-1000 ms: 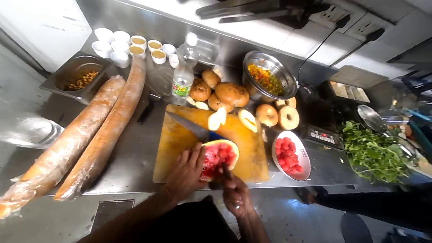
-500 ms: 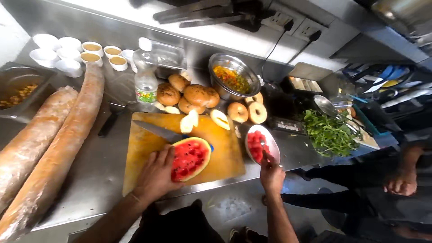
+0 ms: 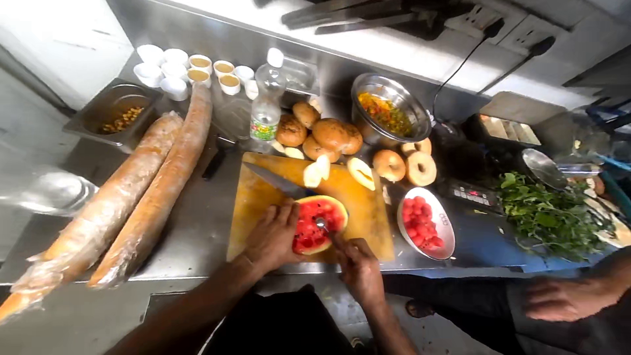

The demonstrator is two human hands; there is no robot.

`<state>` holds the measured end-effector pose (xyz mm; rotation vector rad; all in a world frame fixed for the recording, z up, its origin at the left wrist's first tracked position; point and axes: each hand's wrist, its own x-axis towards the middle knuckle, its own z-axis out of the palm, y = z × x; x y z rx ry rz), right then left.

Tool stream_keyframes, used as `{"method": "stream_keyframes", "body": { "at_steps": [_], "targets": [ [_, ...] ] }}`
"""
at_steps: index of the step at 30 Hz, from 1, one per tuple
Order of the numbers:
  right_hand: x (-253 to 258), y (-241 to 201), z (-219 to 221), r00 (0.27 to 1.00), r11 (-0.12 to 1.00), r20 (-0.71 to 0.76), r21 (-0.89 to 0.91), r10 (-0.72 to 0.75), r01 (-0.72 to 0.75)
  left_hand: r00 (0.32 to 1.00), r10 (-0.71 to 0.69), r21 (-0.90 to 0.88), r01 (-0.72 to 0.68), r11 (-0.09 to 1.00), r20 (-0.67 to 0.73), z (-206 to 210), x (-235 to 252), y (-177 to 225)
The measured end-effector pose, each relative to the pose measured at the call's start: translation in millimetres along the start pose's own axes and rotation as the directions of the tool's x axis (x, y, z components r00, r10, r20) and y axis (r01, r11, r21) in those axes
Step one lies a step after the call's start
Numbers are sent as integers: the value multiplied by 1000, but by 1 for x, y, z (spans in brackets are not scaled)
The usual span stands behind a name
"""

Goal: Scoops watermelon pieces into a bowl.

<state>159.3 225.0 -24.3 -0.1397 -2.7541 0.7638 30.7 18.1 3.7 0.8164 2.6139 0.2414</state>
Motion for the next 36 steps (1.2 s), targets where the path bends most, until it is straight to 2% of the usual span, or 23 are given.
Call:
{"method": "stream_keyframes", "body": {
  "at_steps": [8,13,15,17,18,19,20,21,23,24,25,27,29,31,33,34,35,36],
  "targets": [
    [2,-8,2,999,993,39,-115,17,-13,1000,22,-27,-22,999,-18,1,-1,-2],
    [1,-24,1,995,978,98,-208,28,-7,994,47,-34,-51,998,-102,9,-2,-2],
    [2,-35,-1,977,983,169,-150,129,-104,985,52,-11,-54,998,-166,15,-5,-1],
    [8,-43,-7,910,949,281,-10,305,-315,980,56,-3,-57,998,-193,19,-6,2],
    [11,-45,-10,852,888,356,109,384,-446,975,65,3,-66,998,-214,19,-7,3],
    [12,-45,-11,791,771,429,276,435,-574,969,80,20,-78,997,-235,20,-9,4],
    [13,-45,-13,727,572,506,456,464,-682,956,102,41,-94,995,-274,23,-11,4],
    [12,-44,-14,658,313,588,586,470,-747,945,120,56,-108,993,-304,26,-12,3],
    [7,-38,-12,568,-146,720,661,400,-736,922,147,69,-131,989,-358,33,-13,1],
    [2,-34,-8,561,-312,754,654,341,-690,900,161,61,-149,987,-404,36,-12,-1],
    [-4,-30,-2,584,-432,766,637,267,-638,879,167,41,-166,985,-447,40,-12,-2],
    [-15,-20,12,668,-542,741,590,68,-599,855,165,14,-182,983,-491,45,-10,-4],
    [-21,-11,26,741,-616,662,537,-115,-576,886,137,-17,-161,987,-442,44,-9,-4],
    [-24,-8,30,788,-671,593,519,-164,-530,919,99,-65,-134,989,-382,39,-8,-3],
    [-22,-10,24,808,-645,585,591,-69,-484,913,90,-67,-127,990,-398,39,-9,-4],
    [-18,-10,16,818,-573,575,677,21,-462,914,90,-72,-129,989,-395,37,-9,-6],
    [-13,-9,4,833,-443,533,789,147,-426,926,89,-85,-128,988,-368,34,-8,-8],
    [-8,-6,-12,848,-247,445,890,286,-384,934,95,-99,-136,986,-344,30,-6,-8]
  ]
}}
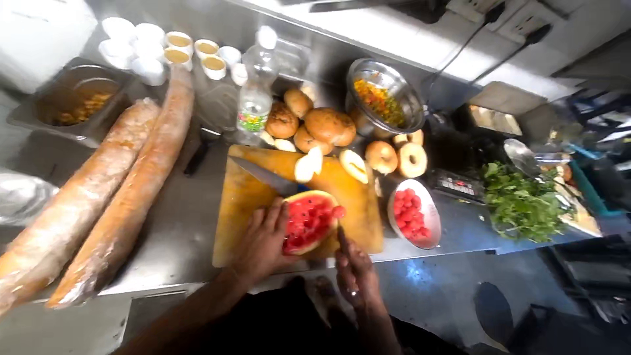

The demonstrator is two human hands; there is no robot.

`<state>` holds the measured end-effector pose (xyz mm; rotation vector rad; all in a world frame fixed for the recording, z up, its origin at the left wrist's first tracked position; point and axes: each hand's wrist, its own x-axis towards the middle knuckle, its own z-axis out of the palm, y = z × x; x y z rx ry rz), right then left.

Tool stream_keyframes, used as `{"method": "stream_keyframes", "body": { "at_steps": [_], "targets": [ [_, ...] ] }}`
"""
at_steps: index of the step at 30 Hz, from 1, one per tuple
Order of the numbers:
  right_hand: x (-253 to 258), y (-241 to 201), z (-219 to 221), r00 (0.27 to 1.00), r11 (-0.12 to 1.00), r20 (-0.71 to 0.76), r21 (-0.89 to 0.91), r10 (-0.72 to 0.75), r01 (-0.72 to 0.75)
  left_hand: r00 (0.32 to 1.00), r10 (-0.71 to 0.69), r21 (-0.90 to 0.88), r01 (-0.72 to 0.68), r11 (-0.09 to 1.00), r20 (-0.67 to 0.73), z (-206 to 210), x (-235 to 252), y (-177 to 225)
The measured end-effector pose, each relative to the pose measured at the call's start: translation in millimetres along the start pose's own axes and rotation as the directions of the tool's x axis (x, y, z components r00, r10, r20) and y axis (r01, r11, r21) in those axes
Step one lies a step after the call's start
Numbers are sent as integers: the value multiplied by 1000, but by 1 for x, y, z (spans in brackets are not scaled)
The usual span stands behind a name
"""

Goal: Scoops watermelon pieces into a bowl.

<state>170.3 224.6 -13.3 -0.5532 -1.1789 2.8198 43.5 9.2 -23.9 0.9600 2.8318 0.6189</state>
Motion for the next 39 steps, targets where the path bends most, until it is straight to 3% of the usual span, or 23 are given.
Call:
{"method": "stream_keyframes", "body": {
  "at_steps": [1,3,5,6,7,9,12,14,17,21,29,39],
  "targets": [
    [-3,-19,-2,982,965,-100,-225,-160,135,999,2,-12,-2,1000,32,-3,4,-1],
    [-7,-56,-10,841,679,-160,-675,-517,288,995,7,-8,-6,1000,97,-7,9,-7],
    [-6,-86,-31,666,247,-80,-955,-742,161,987,4,12,-6,1000,158,-10,13,-12],
    [-2,-97,-44,610,65,-55,-998,-790,-7,983,2,18,-5,1000,184,-13,15,-13],
    [2,-104,-57,595,-40,-75,-983,-800,-179,979,0,22,-4,1000,202,-16,16,-13],
    [6,-109,-74,582,-81,-176,-918,-794,-388,980,0,34,-7,999,201,-17,15,-14],
    [5,-111,-79,571,-91,-155,-921,-806,-378,982,-38,14,36,999,183,-15,13,-18],
    [5,-100,-70,643,-110,-59,-969,-764,-220,980,-61,-15,65,998,189,-13,12,-20],
    [16,-57,-33,806,-161,193,-979,-559,123,974,-74,-22,80,997,216,-13,13,-23],
    [36,-7,7,826,-297,403,-907,-394,300,974,-47,-44,57,997,221,-16,14,-22],
    [50,-4,18,854,-422,428,-861,-296,286,978,-22,-31,29,999,209,-15,15,-21],
    [46,-1,39,907,-561,355,-809,-227,176,985,-12,5,11,1000,173,-13,11,-15]
  ]
}}
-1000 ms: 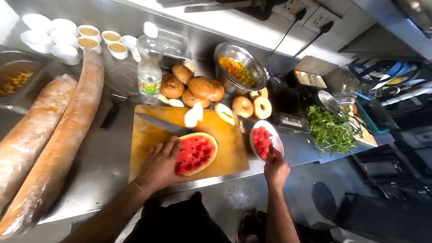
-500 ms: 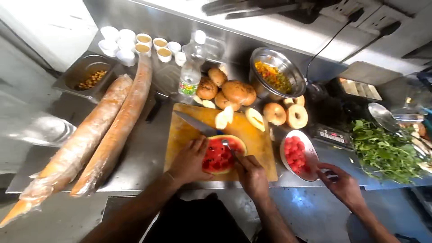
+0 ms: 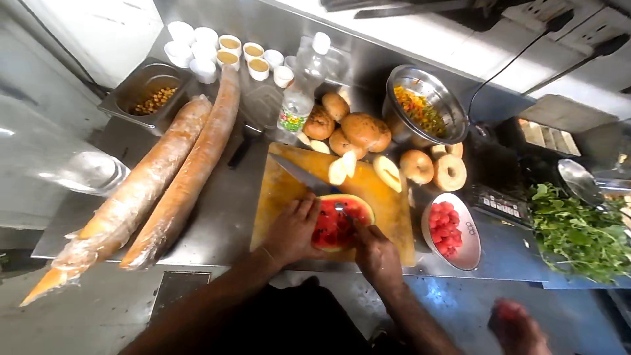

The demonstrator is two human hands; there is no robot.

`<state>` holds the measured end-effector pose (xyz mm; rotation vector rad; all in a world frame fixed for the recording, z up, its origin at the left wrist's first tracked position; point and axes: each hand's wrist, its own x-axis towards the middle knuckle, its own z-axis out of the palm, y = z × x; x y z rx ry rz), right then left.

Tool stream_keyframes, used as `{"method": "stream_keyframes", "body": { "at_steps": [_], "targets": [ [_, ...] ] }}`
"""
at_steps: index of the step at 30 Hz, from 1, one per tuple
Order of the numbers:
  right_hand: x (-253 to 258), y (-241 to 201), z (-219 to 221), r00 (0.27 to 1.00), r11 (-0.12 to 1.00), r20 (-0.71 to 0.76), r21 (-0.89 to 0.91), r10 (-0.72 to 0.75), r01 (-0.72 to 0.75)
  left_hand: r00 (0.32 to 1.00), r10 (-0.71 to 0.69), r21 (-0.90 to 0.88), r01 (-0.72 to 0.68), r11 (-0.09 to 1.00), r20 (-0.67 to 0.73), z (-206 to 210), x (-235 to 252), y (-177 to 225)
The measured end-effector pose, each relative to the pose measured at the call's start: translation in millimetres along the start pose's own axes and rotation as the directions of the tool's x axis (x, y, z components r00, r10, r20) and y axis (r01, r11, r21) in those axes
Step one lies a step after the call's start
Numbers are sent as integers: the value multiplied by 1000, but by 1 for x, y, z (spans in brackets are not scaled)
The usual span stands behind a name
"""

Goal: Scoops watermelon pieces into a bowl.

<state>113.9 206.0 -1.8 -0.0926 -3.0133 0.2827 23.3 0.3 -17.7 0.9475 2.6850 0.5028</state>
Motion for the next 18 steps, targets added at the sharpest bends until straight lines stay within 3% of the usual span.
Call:
{"method": "stream_keyframes", "body": {
  "at_steps": [3,5,6,7,9,10,12,14,18],
  "targets": [
    [3,-13,-10,996,995,77,80,45,-51,999,13,2,-13,1000,-32,2,-4,3],
    [10,-18,-23,954,934,247,270,169,-235,999,20,4,-20,1000,-43,4,-5,4],
    [13,-15,-27,903,840,363,394,229,-372,997,29,12,-29,1000,-67,7,-7,4],
    [14,-11,-30,840,666,474,541,263,-514,995,40,23,-38,999,-91,9,-8,4],
    [11,-6,-30,732,131,638,726,239,-675,983,72,46,-65,997,-171,14,-10,3],
    [6,-4,-27,688,-117,697,714,200,-690,975,85,57,-75,996,-205,16,-11,3],
    [-5,-3,-16,657,-490,749,605,84,-627,964,96,75,-80,994,-249,21,-14,4],
    [-15,-4,0,694,-719,719,470,-25,-512,951,98,100,-72,992,-294,26,-15,6],
    [-27,1,23,797,-840,568,315,-206,-442,950,86,122,-51,991,-300,26,-16,11]
  ]
}}
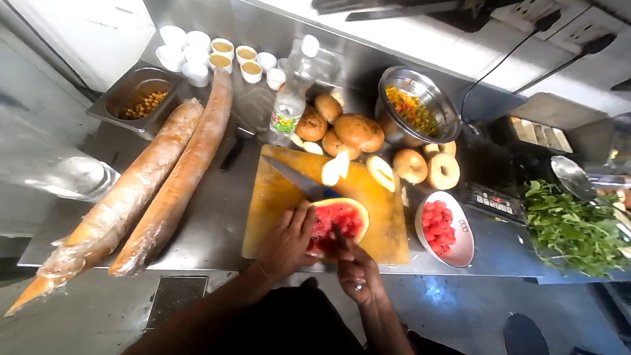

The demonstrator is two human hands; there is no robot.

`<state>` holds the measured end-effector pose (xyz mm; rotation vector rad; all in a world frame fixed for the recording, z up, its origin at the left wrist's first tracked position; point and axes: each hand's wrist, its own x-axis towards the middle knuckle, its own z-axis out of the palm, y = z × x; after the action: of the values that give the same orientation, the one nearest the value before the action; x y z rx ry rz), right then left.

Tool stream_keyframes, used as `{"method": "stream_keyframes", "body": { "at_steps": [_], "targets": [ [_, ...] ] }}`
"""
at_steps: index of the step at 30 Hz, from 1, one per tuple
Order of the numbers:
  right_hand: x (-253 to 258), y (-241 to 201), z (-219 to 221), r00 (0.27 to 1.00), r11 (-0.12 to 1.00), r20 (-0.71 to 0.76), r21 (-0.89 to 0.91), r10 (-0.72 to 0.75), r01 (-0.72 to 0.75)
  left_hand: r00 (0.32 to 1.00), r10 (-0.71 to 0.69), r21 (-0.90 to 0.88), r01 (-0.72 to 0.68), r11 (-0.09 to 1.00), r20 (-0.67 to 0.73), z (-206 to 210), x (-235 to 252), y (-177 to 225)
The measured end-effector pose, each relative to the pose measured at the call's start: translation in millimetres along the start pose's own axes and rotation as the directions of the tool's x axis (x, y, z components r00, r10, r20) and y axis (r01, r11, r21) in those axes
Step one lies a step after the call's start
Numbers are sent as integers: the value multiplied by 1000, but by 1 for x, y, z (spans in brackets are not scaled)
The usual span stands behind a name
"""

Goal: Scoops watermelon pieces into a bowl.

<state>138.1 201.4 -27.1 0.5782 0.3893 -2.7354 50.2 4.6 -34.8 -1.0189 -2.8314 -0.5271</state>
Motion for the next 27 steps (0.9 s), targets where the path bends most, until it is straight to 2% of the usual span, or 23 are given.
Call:
{"method": "stream_keyframes", "body": {
  "at_steps": [3,5,7,9,10,11,13,14,15,16,17,19,23,25,26,27],
  "targets": [
    [0,3,-12,984,1000,180,-8,-17,19,1000,-6,-49,7,999,10,0,3,0],
    [2,2,-16,973,998,226,-21,-57,63,1000,-26,-63,26,998,1,3,4,-1],
    [-3,-4,-14,976,980,173,-122,-133,155,999,-35,-65,37,997,25,1,2,-3],
    [-22,-25,-1,948,883,46,-351,-314,310,996,-55,-127,64,990,71,-1,6,-4],
    [-36,-36,8,887,762,-4,-515,-461,393,992,-67,-152,84,985,110,-3,9,-5],
    [-51,-47,17,780,567,-7,-691,-625,448,987,-76,-163,99,982,145,-6,11,-7],
    [-81,-71,28,489,74,132,-922,-862,379,974,-93,-151,126,981,207,-8,16,-11],
    [-93,-85,28,344,-149,237,-953,-909,264,965,-104,-143,141,980,239,-9,19,-12],
    [-102,-99,24,234,-309,320,-948,-918,80,958,-111,-139,152,979,264,-10,21,-13],
    [-108,-112,15,190,-394,364,-906,-912,-155,953,-114,-130,156,979,282,-11,22,-15],
    [-110,-122,2,212,-403,347,-844,-914,-355,951,-117,-127,159,979,288,-11,23,-16],
    [-108,-129,-29,245,-329,229,-773,-942,-543,947,-118,-112,158,981,300,-11,22,-16],
    [-108,-130,-44,236,-324,229,-769,-944,-551,934,-131,-108,176,978,333,-14,24,-12],
    [-106,-129,-40,214,-374,306,-756,-928,-538,933,-137,-116,185,976,333,-17,26,-10],
    [-103,-130,-37,216,-402,339,-738,-916,-543,929,-143,-115,192,975,342,-18,27,-10],
    [-98,-131,-35,242,-395,312,-724,-919,-565,927,-147,-115,197,974,344,-18,27,-11]
  ]
}}
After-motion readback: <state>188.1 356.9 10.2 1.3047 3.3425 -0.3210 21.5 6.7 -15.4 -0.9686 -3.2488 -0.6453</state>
